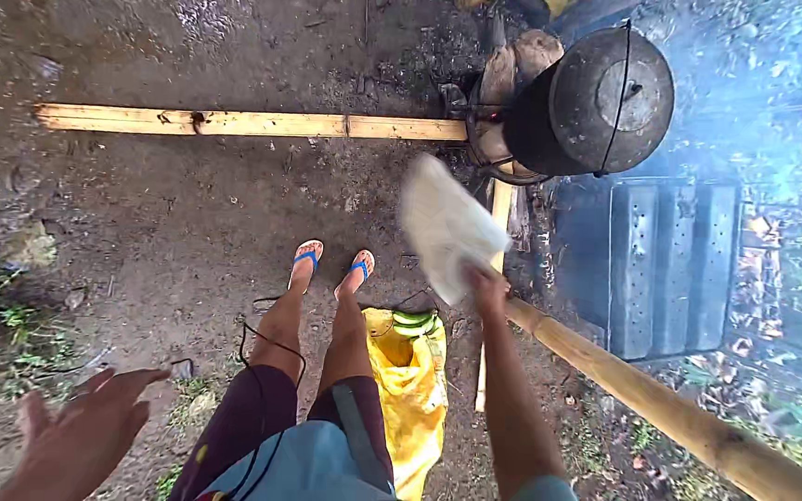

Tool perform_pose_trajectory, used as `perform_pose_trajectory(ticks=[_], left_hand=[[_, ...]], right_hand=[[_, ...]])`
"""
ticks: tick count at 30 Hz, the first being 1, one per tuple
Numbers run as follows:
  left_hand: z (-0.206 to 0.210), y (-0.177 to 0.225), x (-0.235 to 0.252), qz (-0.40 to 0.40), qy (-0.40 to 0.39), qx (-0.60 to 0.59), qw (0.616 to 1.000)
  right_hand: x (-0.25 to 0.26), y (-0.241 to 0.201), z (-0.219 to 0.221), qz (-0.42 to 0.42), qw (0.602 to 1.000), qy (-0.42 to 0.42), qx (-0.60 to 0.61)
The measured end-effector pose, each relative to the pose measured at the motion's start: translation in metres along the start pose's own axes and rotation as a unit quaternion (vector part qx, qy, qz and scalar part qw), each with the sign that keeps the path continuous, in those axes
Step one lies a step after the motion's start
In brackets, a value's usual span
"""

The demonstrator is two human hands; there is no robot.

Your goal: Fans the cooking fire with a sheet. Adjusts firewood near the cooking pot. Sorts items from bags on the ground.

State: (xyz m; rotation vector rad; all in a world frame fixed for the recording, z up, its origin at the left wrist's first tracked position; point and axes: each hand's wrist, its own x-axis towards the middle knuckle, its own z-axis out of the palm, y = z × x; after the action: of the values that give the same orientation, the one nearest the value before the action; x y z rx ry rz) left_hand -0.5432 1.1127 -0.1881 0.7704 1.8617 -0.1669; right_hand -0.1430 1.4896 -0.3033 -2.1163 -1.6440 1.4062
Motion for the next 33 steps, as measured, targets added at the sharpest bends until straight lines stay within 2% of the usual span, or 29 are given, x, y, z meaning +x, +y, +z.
perform_pose_trajectory(ticks=[1, 3, 5, 6, 8, 10, 11, 12, 13, 14, 15, 16, 17, 18, 19, 20, 21, 22, 23, 24, 25, 26, 27, 28, 29, 30, 31, 32, 33], left_hand=[[0.003, 0.009, -0.001, 0.016, 0.005, -0.003, 1.0], [-0.003, 0.018, -0.006, 0.038, 0.022, -0.006, 0.999], [-0.011, 0.01, -0.014, 0.039, 0.026, -0.009, 0.999], [-0.014, 0.007, -0.016, 0.031, 0.027, -0.011, 0.999], [-0.015, 0.007, -0.014, 0.002, 0.018, 0.003, 1.0], [-0.007, 0.01, -0.004, 0.002, 0.008, 0.022, 1.0], [-0.002, 0.011, 0.002, 0.006, 0.01, 0.027, 1.0], [0.002, 0.013, 0.006, 0.004, 0.007, 0.035, 0.999], [0.004, 0.013, 0.009, 0.0, 0.002, 0.035, 0.999], [0.006, 0.01, 0.01, -0.006, -0.006, 0.028, 1.0], [0.01, 0.003, 0.01, -0.011, -0.017, 0.017, 1.0], [0.013, -0.009, 0.008, -0.02, -0.031, 0.006, 0.999], [0.016, -0.022, 0.006, -0.032, -0.041, -0.007, 0.999], [0.02, -0.033, 0.002, -0.046, -0.05, -0.015, 0.998], [0.022, -0.04, -0.002, -0.062, -0.058, -0.02, 0.996], [0.022, -0.045, -0.004, -0.075, -0.066, -0.017, 0.995], [0.022, -0.046, -0.003, -0.082, -0.071, -0.014, 0.994], [0.022, -0.042, 0.001, -0.081, -0.073, -0.012, 0.994], [0.024, -0.034, 0.006, -0.073, -0.075, -0.011, 0.994], [0.024, -0.023, 0.013, -0.061, -0.074, -0.01, 0.995], [0.025, -0.013, 0.019, -0.042, -0.068, -0.009, 0.997], [0.025, -0.004, 0.026, -0.016, -0.055, -0.01, 0.998], [0.027, 0.001, 0.031, 0.012, -0.038, -0.011, 0.999], [0.026, 0.002, 0.036, 0.037, -0.02, -0.012, 0.999], [0.023, 0.002, 0.038, 0.05, -0.004, -0.015, 0.999], [0.018, -0.002, 0.035, 0.048, 0.005, -0.017, 0.999], [0.014, -0.008, 0.031, 0.043, 0.011, -0.023, 0.999], [0.011, -0.017, 0.027, 0.035, 0.016, -0.03, 0.999], [0.009, -0.028, 0.022, 0.026, 0.015, -0.038, 0.999]], right_hand=[[0.0, -0.02, 0.037, -0.055, 0.993, -0.072, 0.082], [-0.021, -0.058, 0.085, -0.116, 0.946, -0.166, 0.254], [-0.065, -0.095, 0.097, -0.108, 0.891, -0.221, 0.38], [-0.083, -0.117, 0.098, -0.087, 0.875, -0.252, 0.404], [-0.102, -0.167, 0.112, -0.075, 0.856, -0.336, 0.385], [-0.095, -0.204, 0.133, -0.109, 0.866, -0.386, 0.298], [-0.079, -0.209, 0.135, -0.131, 0.878, -0.394, 0.239], [-0.058, -0.196, 0.12, -0.146, 0.893, -0.388, 0.177], [-0.032, -0.166, 0.087, -0.145, 0.915, -0.354, 0.128], [-0.007, -0.12, 0.039, -0.119, 0.949, -0.276, 0.09], [0.008, -0.062, -0.02, -0.069, 0.984, -0.153, 0.066], [0.013, -0.004, -0.083, -0.008, 0.999, -0.006, 0.043], [0.009, 0.042, -0.139, 0.058, 0.99, 0.128, 0.021], [0.001, 0.074, -0.183, 0.125, 0.962, 0.241, -0.01], [-0.009, 0.096, -0.209, 0.187, 0.922, 0.334, -0.058], [-0.013, 0.11, -0.218, 0.24, 0.88, 0.394, -0.108], [-0.016, 0.112, -0.207, 0.25, 0.872, 0.401, -0.131], [-0.016, 0.097, -0.177, 0.229, 0.895, 0.358, -0.138], [-0.013, 0.072, -0.133, 0.183, 0.935, 0.28, -0.118], [-0.011, 0.04, -0.083, 0.113, 0.976, 0.168, -0.075], [-0.01, 0.007, -0.032, 0.033, 0.999, 0.036, -0.014], [-0.007, -0.022, 0.014, -0.033, 0.994, -0.093, 0.041], [-0.005, -0.047, 0.048, -0.075, 0.974, -0.199, 0.083], [0.0, -0.062, 0.065, -0.092, 0.954, -0.261, 0.112], [0.009, -0.06, 0.06, -0.1, 0.949, -0.273, 0.121], [0.019, -0.04, 0.034, -0.087, 0.962, -0.229, 0.119], [0.025, -0.007, -0.01, -0.056, 0.984, -0.134, 0.106], [0.026, 0.028, -0.063, -0.009, 0.997, -0.003, 0.078], [0.021, 0.06, -0.113, 0.039, 0.99, 0.124, 0.05]])
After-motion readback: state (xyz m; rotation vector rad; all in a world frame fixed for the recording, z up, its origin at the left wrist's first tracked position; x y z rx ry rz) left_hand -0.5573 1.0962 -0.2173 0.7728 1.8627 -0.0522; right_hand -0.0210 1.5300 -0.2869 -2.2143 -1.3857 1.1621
